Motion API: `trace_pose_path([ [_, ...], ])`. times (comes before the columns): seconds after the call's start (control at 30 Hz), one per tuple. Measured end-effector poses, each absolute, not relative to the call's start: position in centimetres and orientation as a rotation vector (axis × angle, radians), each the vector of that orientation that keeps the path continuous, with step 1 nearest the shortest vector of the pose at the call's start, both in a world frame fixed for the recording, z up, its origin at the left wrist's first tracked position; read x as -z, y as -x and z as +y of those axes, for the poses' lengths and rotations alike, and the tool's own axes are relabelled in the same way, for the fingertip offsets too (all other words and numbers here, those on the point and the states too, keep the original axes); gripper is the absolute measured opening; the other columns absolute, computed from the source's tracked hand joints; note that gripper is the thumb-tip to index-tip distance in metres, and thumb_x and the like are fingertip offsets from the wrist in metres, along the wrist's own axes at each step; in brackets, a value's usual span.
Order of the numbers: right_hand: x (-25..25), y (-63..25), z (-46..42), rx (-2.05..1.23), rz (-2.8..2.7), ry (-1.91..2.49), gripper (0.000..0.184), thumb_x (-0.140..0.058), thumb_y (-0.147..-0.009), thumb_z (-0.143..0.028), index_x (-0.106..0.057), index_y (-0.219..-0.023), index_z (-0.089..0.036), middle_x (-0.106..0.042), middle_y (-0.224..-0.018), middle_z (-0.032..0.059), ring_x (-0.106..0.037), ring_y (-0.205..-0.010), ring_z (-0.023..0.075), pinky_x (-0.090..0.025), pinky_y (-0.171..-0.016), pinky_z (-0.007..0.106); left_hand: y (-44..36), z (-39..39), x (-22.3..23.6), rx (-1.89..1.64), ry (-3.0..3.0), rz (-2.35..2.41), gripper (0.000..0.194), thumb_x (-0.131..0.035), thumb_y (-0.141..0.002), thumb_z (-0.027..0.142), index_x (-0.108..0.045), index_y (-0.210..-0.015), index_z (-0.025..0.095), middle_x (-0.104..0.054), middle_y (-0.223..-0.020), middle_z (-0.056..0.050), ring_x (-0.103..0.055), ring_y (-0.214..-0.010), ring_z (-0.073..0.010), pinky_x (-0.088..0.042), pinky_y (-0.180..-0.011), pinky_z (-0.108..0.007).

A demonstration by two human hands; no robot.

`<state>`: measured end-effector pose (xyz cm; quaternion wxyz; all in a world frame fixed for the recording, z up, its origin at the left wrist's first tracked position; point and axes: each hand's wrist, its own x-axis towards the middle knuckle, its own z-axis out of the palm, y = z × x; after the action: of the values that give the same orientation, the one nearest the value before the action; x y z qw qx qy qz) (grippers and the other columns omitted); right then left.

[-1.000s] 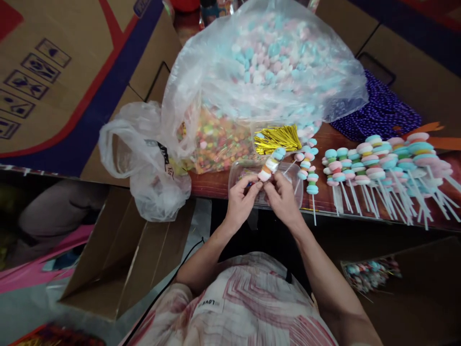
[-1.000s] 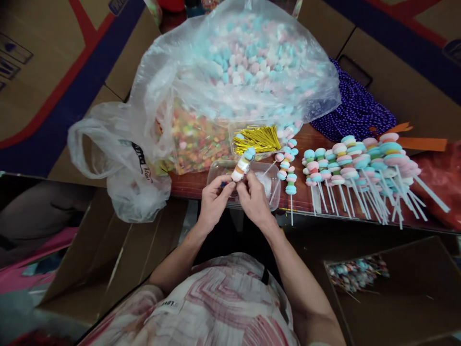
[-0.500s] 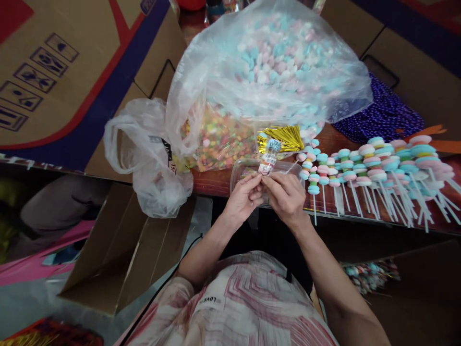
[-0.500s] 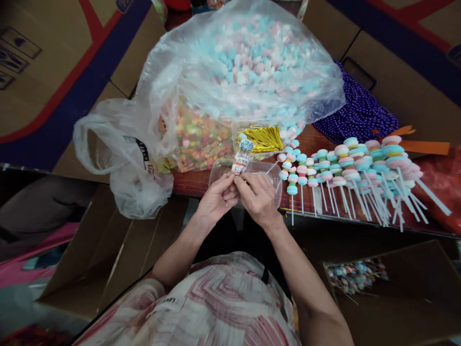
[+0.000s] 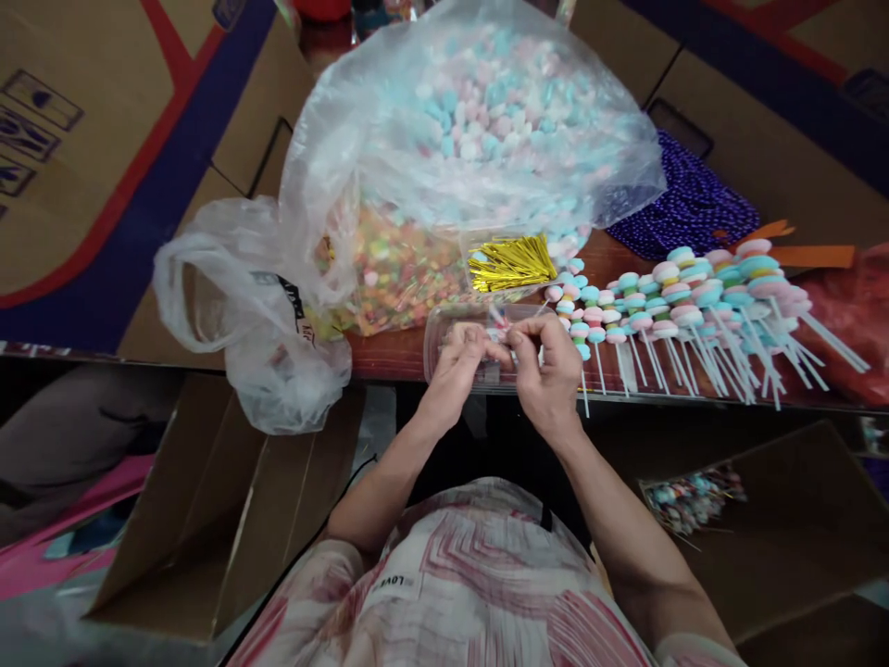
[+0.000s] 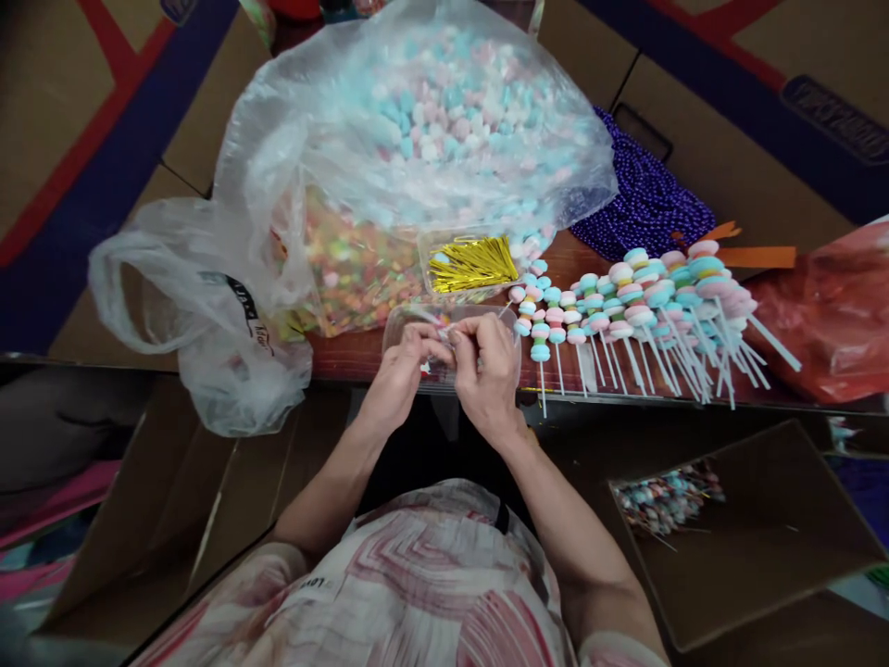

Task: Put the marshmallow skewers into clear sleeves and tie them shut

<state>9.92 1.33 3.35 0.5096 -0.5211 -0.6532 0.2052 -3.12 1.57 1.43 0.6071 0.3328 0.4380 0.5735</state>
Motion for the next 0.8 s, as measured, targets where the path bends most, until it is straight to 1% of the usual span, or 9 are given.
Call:
trace_pose_path([
  [0.07,-3.4,-9.9,0.8,-0.493,-1.565,1.238,0.017,-0.056,-0.097,-0.026,-0.06,-0.08,-0.024,-0.066,-0.078,0.0023,-0.061,-0.077,0.0193,-0.048,-0.076,0.036,2.6,1.4,-1.0,-1.311,-0.76,0.972,0.04,-0.075,-0.087,0.055,-0.072,-0.068,0.02,-0.066,-0.079,-0.003,-0.064,-0.086,-0.017,-0.054,-0.084,-0.03],
  [0.13,-3.1,-10.1,0.0,-0.591,-1.485,1.247,0.018,-0.058,-0.097,-0.027,-0.063,-0.08,-0.024,-0.067,-0.078,0.0021,-0.062,-0.076,0.019,-0.049,-0.076,0.035,2.2,1.1,-0.8,-1.28,-0.745,0.917,0.035,-0.079,-0.085,0.048,-0.073,-0.066,0.02,-0.066,-0.078,-0.002,-0.064,-0.085,-0.0158,-0.053,-0.085,-0.029],
  [0.27,-1.6,-11.7,-2.7,-0.983,-1.228,1.304,0.029,-0.061,-0.098,-0.037,-0.067,-0.074,-0.021,-0.062,-0.067,-0.0007,-0.056,-0.065,0.0157,-0.046,-0.065,0.031,0.9,-0.1,-1.1,-1.198,-0.871,0.958,0.016,-0.081,-0.081,0.036,-0.081,-0.077,0.021,-0.073,-0.091,-0.005,-0.066,-0.091,-0.0183,-0.053,-0.089,-0.032],
  [0.37,-0.1,-13.4,-5.6,-1.148,-1.137,1.367,0.03,-0.07,-0.092,-0.041,-0.069,-0.071,-0.02,-0.06,-0.063,-0.0014,-0.05,-0.057,0.0126,-0.042,-0.057,0.028,-0.2,-1.0,-0.9,-1.146,-1.206,1.006,0.01,-0.077,-0.085,0.029,-0.082,-0.077,0.024,-0.072,-0.088,-0.005,-0.065,-0.089,-0.0202,-0.052,-0.086,-0.034],
  [0.5,2.5,-17.2,-9.8,-0.994,-0.702,1.448,0.023,-0.079,-0.084,-0.042,-0.074,-0.081,-0.019,-0.061,-0.065,-0.0014,-0.046,-0.056,0.0095,-0.037,-0.052,0.024,0.0,0.2,0.3,-1.014,-1.619,0.969,0.011,-0.074,-0.087,0.02,-0.08,-0.08,0.026,-0.07,-0.087,-0.005,-0.065,-0.09,-0.0216,-0.047,-0.091,-0.036],
  [0.57,3.9,-20.5,-11.4,-0.858,-0.424,1.43,0.027,-0.085,-0.075,-0.042,-0.071,-0.077,-0.019,-0.059,-0.065,-0.0024,-0.044,-0.055,0.0081,-0.038,-0.051,0.022,1.1,1.7,1.1,-1.054,-1.685,1.202,0.012,-0.077,-0.082,0.015,-0.079,-0.086,0.026,-0.068,-0.09,-0.006,-0.062,-0.093,-0.0238,-0.045,-0.093,-0.038],
  [0.63,5.2,-24.3,-12.5,-0.753,-0.161,1.421,0.024,-0.087,-0.066,-0.032,-0.069,-0.074,-0.019,-0.061,-0.07,-0.0021,-0.045,-0.055,0.0075,-0.04,-0.051,0.021,2.3,3.1,1.8,-0.977,-1.758,1.444,0.02,-0.08,-0.075,0.01,-0.077,-0.088,0.025,-0.065,-0.094,-0.006,-0.058,-0.096,-0.0261,-0.044,-0.093,-0.039],
  [0.7,6.2,-27.5,-13.0,-0.661,0.085,1.473,0.015,-0.079,-0.069,-0.027,-0.068,-0.072,-0.018,-0.061,-0.07,-0.0009,-0.043,-0.053,0.0073,-0.038,-0.047,0.021,3.2,4.3,2.1,-0.816,-1.843,1.552,0.02,-0.081,-0.073,0.009,-0.074,-0.085,0.023,-0.063,-0.092,-0.005,-0.056,-0.095,-0.0258,-0.044,-0.09,-0.039],
  [0.8,6.6,-29.4,-12.3,-0.574,0.128,1.539,0.007,-0.072,-0.071,-0.025,-0.068,-0.069,-0.02,-0.059,-0.066,-0.0001,-0.044,-0.05,0.0102,-0.037,-0.044,0.025,3.6,5.1,2.1,-0.598,-1.949,1.562,0.015,-0.073,-0.082,0.012,-0.066,-0.074,0.021,-0.062,-0.084,-0.004,-0.058,-0.09,-0.0233,-0.044,-0.086,-0.036],
])
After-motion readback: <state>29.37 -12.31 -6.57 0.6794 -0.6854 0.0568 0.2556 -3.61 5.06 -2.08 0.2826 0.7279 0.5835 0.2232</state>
